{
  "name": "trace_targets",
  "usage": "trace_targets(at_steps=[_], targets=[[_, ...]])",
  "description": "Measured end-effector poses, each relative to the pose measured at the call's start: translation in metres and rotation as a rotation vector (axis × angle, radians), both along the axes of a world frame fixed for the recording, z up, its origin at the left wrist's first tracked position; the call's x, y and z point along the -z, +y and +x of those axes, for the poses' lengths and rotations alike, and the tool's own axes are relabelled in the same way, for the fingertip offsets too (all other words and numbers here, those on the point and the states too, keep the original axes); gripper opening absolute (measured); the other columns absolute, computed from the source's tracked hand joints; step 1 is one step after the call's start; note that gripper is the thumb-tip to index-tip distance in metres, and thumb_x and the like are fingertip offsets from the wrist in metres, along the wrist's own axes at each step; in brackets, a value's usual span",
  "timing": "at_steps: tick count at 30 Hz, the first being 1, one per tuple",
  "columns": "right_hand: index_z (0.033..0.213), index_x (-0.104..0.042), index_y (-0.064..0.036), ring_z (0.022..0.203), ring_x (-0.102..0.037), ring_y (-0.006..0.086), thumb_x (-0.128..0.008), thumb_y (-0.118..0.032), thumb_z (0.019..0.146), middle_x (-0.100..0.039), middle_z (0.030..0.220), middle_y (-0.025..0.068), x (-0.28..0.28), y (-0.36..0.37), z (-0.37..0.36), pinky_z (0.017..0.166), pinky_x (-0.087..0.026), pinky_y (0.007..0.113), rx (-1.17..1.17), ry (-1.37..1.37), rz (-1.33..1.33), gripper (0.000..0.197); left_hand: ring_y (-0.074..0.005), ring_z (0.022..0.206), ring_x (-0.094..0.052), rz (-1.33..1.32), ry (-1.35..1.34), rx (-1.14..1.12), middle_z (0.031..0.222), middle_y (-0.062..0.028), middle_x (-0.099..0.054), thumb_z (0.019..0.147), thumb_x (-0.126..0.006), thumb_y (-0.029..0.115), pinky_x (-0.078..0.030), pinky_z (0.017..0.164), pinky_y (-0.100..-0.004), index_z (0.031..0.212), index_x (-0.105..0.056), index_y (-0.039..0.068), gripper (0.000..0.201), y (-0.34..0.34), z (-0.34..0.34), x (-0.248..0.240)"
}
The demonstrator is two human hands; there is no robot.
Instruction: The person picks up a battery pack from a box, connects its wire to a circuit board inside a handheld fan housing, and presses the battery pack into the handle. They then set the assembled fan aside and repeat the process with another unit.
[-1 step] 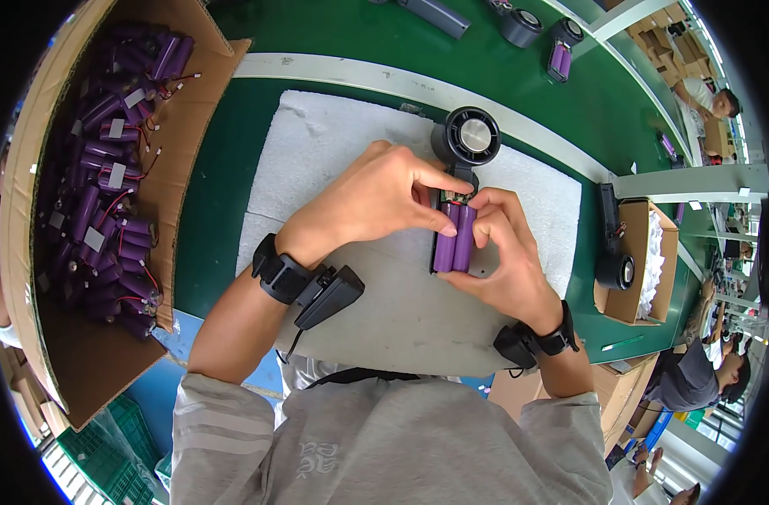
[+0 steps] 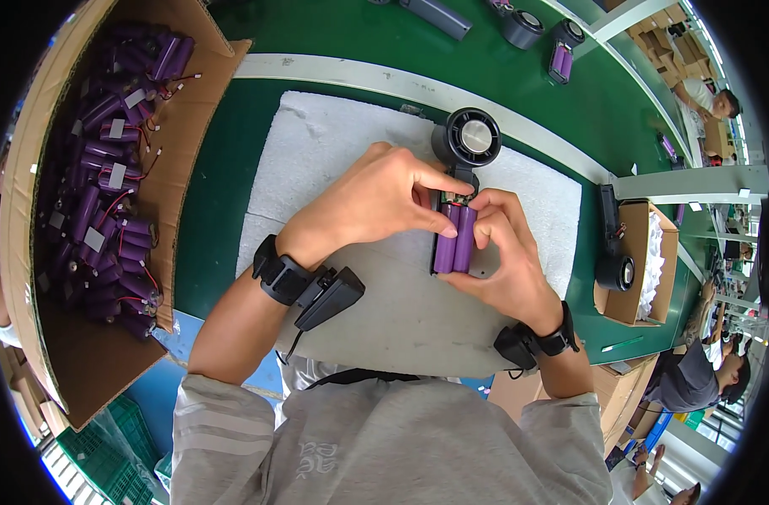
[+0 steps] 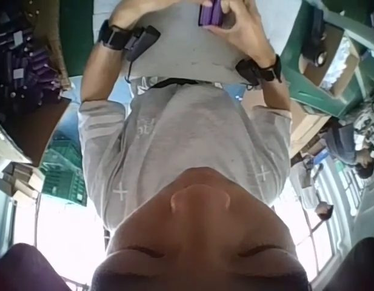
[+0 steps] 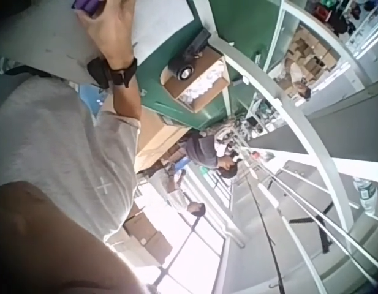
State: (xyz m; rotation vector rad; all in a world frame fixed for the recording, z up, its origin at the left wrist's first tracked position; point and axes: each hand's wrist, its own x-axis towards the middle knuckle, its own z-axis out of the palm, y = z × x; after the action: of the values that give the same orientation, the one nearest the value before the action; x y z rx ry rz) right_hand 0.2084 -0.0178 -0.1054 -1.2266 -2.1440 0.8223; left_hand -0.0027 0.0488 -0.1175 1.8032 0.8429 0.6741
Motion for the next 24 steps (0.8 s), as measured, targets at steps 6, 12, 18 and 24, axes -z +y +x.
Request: trace_targets(at_steps=[6,12,18,24], targets=[[0.09,-0.048,-0.0062,0.1,-0.056,0.0258,-0.089,-0.001,0.052,-0.047,0.117,0.0132,-0.002,0.0,0.0,0.074,-0.052,0.034,0.017,-0.029,-0.026,0.056,-0.014,0.063,-0.06,-0.023,0.03,0.017,0.074,-0.0092,-0.067,0.067,-0.084,0.012,-0.05,0.063,-0.0284,0.108,-0.073,0.006,0.042,0.0,0.003,-0.001],[0.111,-0.057,-0.0031,0.096,-0.058,0.0248,-0.091,-0.004,0.051,-0.049,0.119,0.0118,-0.005,0.006,-0.004,0.073,-0.053,0.033,0.01,-0.014,0.006,0.069,-0.0212,0.063,-0.064,-0.019,0.013,-0.057,0.076,-0.0135,-0.069,0.067,-0.083,0.014,-0.051,0.063,-0.032,0.109,-0.073,0.009,0.044,-0.005,0.006,0.002],[0.119,-0.059,-0.0018,0.096,-0.059,0.0267,-0.091,-0.007,0.053,-0.05,0.122,0.0123,-0.003,0.001,0.002,0.077,-0.054,0.034,-0.039,-0.079,0.093,0.074,-0.0137,0.068,-0.061,-0.031,0.041,-0.027,0.078,-0.0067,-0.069,0.069,-0.083,0.01,-0.05,0.066,-0.0288,0.11,-0.072,0.007,0.043,-0.003,0.005,-0.001],[0.12,-0.061,-0.0002,0.1,-0.06,0.0283,-0.089,-0.009,0.056,-0.051,0.124,0.013,-0.011,-0.011,0.0,0.082,-0.055,0.037,-0.04,-0.28,0.212,0.07,-0.0184,0.068,-0.063,-0.055,0.069,-0.016,0.078,-0.0104,-0.07,0.068,-0.082,0.011,-0.051,0.067,-0.0309,0.109,-0.073,0.008,0.041,-0.003,0.004,-0.007]])
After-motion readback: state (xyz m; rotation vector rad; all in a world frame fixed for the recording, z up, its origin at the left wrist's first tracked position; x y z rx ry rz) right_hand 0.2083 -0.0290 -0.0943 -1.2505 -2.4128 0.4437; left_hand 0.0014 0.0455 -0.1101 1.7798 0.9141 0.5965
